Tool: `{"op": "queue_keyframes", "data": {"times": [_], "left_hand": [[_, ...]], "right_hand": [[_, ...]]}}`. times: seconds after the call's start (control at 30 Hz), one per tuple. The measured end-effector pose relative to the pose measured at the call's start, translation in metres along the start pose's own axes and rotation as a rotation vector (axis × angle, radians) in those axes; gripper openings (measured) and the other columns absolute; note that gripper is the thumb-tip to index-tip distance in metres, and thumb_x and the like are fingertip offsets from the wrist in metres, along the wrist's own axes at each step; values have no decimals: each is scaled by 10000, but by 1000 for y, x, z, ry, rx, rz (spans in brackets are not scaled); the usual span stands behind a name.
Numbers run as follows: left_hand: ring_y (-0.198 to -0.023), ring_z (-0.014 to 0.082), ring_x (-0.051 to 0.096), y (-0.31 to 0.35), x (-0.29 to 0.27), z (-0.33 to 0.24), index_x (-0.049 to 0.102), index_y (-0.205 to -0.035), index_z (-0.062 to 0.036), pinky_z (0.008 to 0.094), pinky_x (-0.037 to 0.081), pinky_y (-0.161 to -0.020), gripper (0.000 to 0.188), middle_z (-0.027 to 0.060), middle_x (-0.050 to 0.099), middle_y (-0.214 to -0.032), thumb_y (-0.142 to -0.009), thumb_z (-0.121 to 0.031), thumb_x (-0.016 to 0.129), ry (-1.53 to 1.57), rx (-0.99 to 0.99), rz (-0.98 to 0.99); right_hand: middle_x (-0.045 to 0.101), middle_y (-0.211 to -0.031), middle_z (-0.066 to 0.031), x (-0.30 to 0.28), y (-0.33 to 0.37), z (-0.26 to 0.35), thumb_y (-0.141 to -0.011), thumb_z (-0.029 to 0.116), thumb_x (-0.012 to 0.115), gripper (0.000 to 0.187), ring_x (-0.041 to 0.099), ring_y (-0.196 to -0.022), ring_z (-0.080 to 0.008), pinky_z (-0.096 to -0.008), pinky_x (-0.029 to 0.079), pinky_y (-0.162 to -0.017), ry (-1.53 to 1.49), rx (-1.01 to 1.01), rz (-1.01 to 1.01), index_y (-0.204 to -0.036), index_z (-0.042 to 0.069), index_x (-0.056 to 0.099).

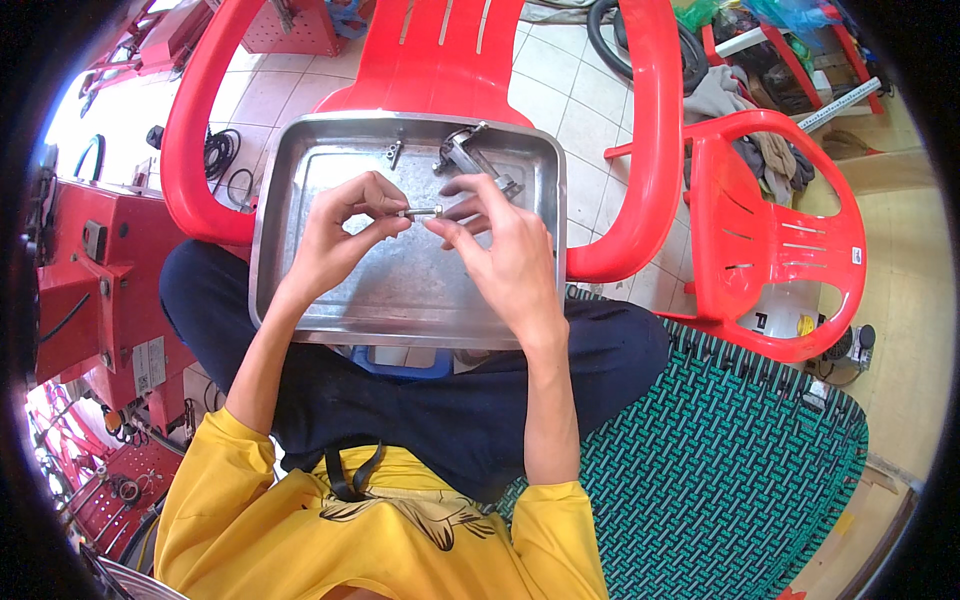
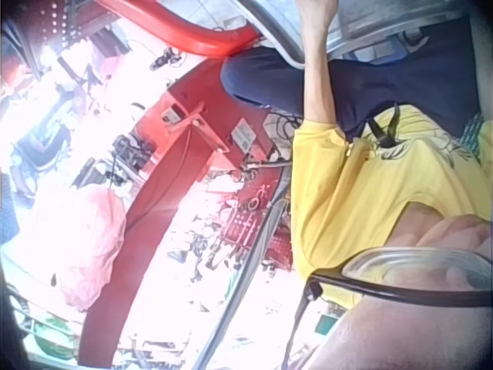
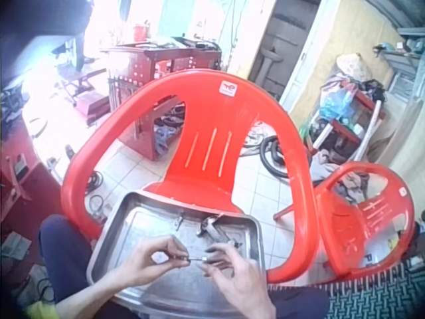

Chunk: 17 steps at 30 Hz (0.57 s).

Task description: The person disassembles a mechanical motorcycle component by removing screws and internal parts and placing them onto a metal tray.

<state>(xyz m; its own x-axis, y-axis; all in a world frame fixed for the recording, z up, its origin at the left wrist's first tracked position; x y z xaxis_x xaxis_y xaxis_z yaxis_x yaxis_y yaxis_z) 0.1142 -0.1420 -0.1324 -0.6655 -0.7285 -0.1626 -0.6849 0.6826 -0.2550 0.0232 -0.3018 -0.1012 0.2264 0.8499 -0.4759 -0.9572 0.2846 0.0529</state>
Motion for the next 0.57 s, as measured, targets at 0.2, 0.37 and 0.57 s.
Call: {"op": "queue_keyframes", "data": {"times": [0.2, 0.37, 0.57], "left_hand": [[-870, 144, 687, -1, 0, 0, 523, -825, -4, 289, 579, -751, 256, 122, 710, -951, -855, 71, 766, 1, 3, 1], [-880, 146, 686, 0, 0, -1, 532, -827, -3, 296, 576, -762, 247, 118, 711, -948, -855, 64, 768, 4, 16, 1], [-879, 150, 685, 0, 1, 1, 557, -847, -4, 302, 577, -776, 212, 119, 713, -966, -874, 58, 758, 28, -21, 17]], "right_hand": [[766, -783, -123, 1, -1, -5, -970, 274, 726, 268, 776, -723, -223, -325, 556, -662, 33, -4, 25, -1088, 37, 687], [766, -780, -110, 3, -1, -11, -980, 305, 722, 261, 775, -726, -217, -325, 558, -671, 0, 45, 78, -1079, 64, 703], [780, -846, -129, 2, -1, -12, -962, 324, 754, 308, 789, -824, -222, -333, 575, -704, 41, 92, 113, -1156, 92, 700]]}}
Point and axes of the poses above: each hand's wrist, its own y-axis away from the middle knuckle, its own x-axis out of the palm, z = x × y, the point moved 6 cm from there along -y, towards the middle knuckle
